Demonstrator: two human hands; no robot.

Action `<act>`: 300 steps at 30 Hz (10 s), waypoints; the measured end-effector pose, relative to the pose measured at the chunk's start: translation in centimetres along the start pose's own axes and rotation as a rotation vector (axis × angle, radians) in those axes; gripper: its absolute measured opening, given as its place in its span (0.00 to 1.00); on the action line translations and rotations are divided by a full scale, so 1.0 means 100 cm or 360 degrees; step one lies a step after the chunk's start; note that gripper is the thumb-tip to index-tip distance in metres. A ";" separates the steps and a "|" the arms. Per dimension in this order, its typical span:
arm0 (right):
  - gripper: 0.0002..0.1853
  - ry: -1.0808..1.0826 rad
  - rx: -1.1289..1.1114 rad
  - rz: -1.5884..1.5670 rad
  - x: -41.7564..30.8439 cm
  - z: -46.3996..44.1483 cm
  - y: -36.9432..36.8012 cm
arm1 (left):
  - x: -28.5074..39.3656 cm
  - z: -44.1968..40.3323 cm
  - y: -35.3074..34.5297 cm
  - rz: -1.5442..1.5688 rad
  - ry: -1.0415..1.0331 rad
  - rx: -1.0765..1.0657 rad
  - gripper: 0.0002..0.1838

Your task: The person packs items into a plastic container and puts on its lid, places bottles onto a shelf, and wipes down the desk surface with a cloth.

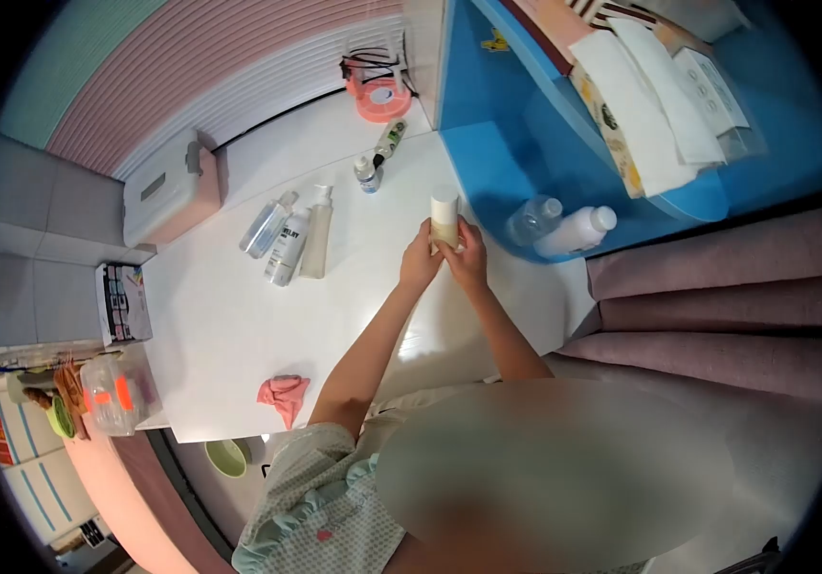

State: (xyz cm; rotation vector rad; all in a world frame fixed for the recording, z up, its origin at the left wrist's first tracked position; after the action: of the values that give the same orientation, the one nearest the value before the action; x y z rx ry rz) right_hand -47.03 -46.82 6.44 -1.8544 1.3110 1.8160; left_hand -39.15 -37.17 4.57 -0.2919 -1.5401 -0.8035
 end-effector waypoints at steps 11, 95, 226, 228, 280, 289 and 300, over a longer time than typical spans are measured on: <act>0.29 -0.0323 0.0308 -0.0151 0.031 0.004 0.038 | 0.031 -0.032 -0.063 -0.0150 -0.0161 -0.0173 0.24; 0.11 0.0313 -0.0115 0.0781 -0.096 -0.134 0.054 | 0.073 -0.073 -0.008 0.0494 -0.0318 -0.0115 0.31; 0.12 0.0394 -0.0329 0.1527 -0.086 -0.131 0.050 | 0.049 -0.083 -0.042 0.0313 -0.0127 -0.0112 0.29; 0.12 0.0368 -0.0333 0.1540 -0.081 -0.131 0.051 | 0.047 -0.084 -0.046 0.0297 -0.0115 -0.0109 0.28; 0.22 -0.0578 -0.1155 0.0116 -0.021 -0.006 -0.276 | -0.079 0.051 0.230 -0.0765 0.0361 0.0608 0.30; 0.29 -0.0534 -0.0891 0.0555 -0.029 -0.024 -0.262 | -0.080 0.054 0.232 -0.0495 0.0536 0.0611 0.35; 0.22 -0.0199 -0.0564 0.0085 -0.052 -0.063 -0.199 | -0.078 0.038 0.169 -0.0081 0.0497 0.0493 0.33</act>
State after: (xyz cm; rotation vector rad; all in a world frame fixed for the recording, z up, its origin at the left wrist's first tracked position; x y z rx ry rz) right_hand -27.69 -37.70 4.22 -1.8434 1.0590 2.2740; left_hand -30.38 -20.44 2.71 0.0977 -1.3545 -0.6054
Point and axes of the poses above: each hand's wrist, its own z-axis away from the middle knuckle, its own y-axis out of the back of the hand, x = y × z, the point moved 10 cm from there along -z, towards the middle knuckle, and after that the axes turned 7 degrees about z, right-handed, at the moved point
